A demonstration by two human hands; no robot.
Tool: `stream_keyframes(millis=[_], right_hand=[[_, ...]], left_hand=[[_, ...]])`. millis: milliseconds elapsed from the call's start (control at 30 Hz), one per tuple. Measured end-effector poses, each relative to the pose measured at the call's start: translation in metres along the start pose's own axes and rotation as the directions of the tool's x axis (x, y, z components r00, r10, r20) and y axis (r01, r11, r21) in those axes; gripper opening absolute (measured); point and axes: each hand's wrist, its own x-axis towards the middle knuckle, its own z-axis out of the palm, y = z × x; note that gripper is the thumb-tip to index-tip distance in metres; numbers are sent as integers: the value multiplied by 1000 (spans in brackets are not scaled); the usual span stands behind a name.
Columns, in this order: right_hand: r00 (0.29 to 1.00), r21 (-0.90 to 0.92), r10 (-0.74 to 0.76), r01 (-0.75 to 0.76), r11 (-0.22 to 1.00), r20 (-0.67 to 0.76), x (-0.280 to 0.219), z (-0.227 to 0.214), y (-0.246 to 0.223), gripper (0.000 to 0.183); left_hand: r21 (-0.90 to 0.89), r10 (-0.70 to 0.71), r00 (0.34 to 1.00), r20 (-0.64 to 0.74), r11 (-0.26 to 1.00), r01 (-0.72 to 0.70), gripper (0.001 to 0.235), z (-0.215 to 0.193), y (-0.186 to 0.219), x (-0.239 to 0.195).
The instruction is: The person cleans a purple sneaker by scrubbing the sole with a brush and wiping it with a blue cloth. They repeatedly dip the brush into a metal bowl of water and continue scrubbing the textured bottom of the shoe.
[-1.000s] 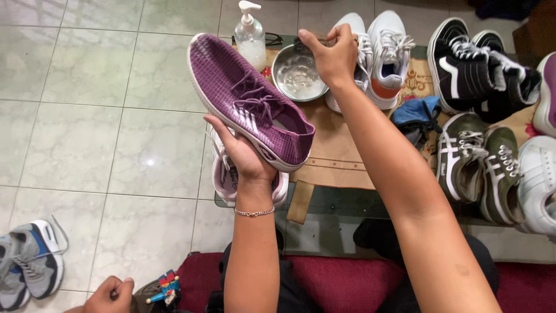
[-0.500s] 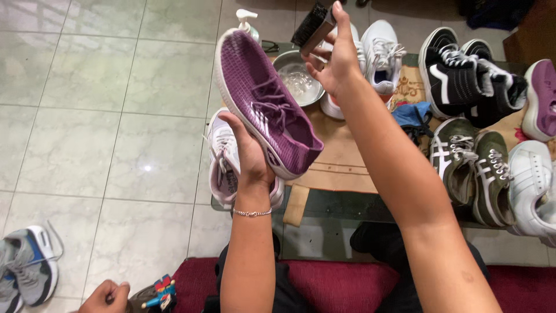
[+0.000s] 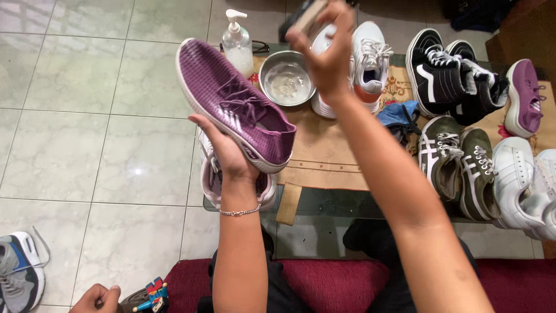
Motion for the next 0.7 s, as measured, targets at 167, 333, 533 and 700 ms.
stream_keyframes(millis=[167, 333, 533, 700], right_hand=[[664, -696, 540, -41, 716, 517, -18, 31, 38, 59], [882, -562, 277, -16, 827, 382, -1, 27, 40, 71], [955, -231, -296, 286, 930, -8, 2, 12, 57, 52], [862, 417, 507, -465, 781, 11, 15, -7, 59, 70]], left_hand=[[-8, -12, 1000, -10, 1000, 12, 119, -7, 0, 3], [34, -72, 997, -3, 997, 72, 123, 4, 1, -6], [71, -64, 998, 27, 996, 62, 118, 6, -6, -7], [118, -93, 989, 114, 990, 80, 114, -2, -11, -5]])
